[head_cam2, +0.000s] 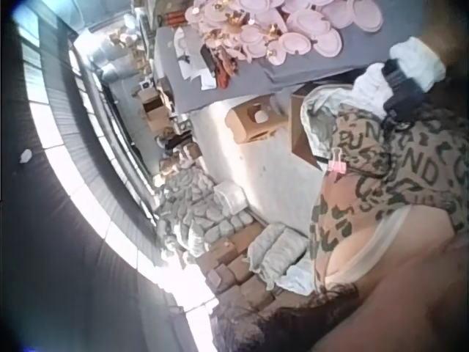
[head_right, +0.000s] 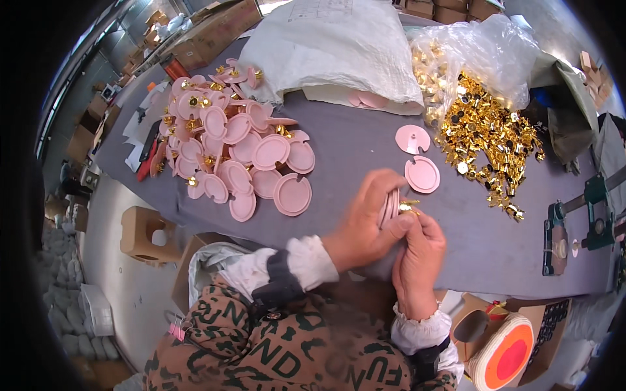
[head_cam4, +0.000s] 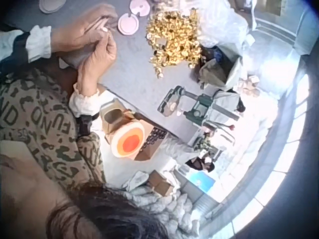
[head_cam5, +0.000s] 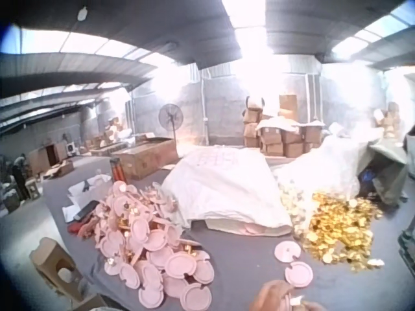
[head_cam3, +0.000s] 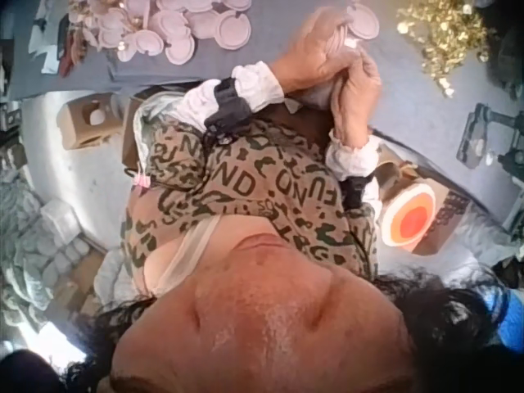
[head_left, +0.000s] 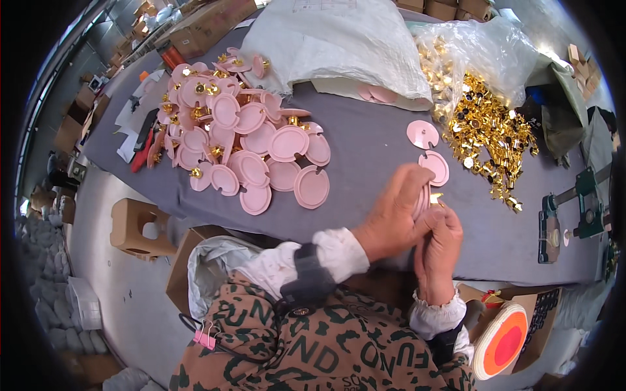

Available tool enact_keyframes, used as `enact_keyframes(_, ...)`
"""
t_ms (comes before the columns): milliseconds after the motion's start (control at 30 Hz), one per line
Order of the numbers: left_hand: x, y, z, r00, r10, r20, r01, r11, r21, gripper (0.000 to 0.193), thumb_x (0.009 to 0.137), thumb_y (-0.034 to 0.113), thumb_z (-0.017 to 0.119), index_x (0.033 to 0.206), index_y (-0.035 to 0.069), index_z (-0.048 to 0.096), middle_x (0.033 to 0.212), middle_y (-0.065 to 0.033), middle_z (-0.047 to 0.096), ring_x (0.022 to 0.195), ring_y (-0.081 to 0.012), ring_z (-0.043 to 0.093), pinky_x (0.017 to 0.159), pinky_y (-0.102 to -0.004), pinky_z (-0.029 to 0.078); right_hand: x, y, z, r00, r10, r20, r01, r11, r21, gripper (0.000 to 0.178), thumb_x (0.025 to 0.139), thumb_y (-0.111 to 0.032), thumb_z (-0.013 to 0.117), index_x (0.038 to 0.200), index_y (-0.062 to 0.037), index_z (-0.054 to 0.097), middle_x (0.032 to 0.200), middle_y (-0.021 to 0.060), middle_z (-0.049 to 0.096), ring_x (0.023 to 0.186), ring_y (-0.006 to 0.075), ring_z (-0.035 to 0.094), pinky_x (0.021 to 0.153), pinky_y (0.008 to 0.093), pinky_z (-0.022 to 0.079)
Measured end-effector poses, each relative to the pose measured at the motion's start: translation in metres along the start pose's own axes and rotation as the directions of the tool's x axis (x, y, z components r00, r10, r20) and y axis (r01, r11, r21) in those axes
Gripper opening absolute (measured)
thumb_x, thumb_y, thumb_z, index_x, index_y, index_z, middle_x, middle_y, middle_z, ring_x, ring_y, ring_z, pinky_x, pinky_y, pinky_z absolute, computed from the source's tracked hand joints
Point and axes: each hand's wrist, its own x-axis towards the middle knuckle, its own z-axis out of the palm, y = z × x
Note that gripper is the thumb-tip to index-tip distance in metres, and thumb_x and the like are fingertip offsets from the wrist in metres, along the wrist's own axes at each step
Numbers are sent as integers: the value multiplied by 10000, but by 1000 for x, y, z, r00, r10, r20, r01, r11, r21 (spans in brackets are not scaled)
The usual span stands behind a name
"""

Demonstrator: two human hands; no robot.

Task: Assembling pink plastic discs with gold-colored metal caps by hand.

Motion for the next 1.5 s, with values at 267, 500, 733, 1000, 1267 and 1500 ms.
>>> enact_keyframes(267,109,-98,-225,960,78,268,-279,223,934,391,776,35,590,1166,62,600,1286,-210,512,1199,-385,504,1014,-445,422,31,-37,-5,974,-147,174,225,739,-635,219,875,-8,654,1086,47,679,1048,86,705,974,127,641,866,252,491)
enact_keyframes(500,133,-173,-344,991,100,-87,95,-80,992,267,914,83,497,1163,-4,539,1184,-213,588,1108,-354,575,915,-396,474,87,-45,-38,908,-233,348,398,224,-889,253,818,-103,711,1061,-34,697,1040,93,710,937,201,649,853,321,500)
enact_keyframes(733,117,-148,-317,914,293,-280,68,571,818,368,868,-6,544,1232,39,508,1128,-150,604,1065,-280,595,927,-322,457,122,-9,-42,818,-91,568,552,-153,-819,299,763,-224,755,990,-42,684,1114,137,671,1062,344,584,921,424,466)
enact_keyframes(1000,114,-106,-310,832,-172,-528,285,948,141,372,896,53,566,1258,24,486,1153,-105,558,976,-190,580,865,-296,483,112,-1,-38,744,-199,638,615,-169,-770,239,820,-169,709,1017,-38,675,1105,128,676,1083,350,594,930,416,477)
enact_keyframes(1267,173,-157,-313,875,-439,204,44,491,870,469,826,230,676,1241,76,521,1199,-198,607,1005,-311,643,841,-415,496,113,1,-35,734,-229,639,612,-182,-769,254,802,-151,723,1020,-40,657,1107,124,667,1091,345,581,938,425,466)
enact_keyframes(1500,181,-218,-272,610,-787,95,-55,78,995,587,735,314,741,1230,68,545,1141,-207,648,1075,-362,624,924,-419,475,113,-2,-41,730,-255,634,597,-214,-773,256,797,-165,725,1029,-71,670,1086,110,674,1087,342,584,922,429,473)
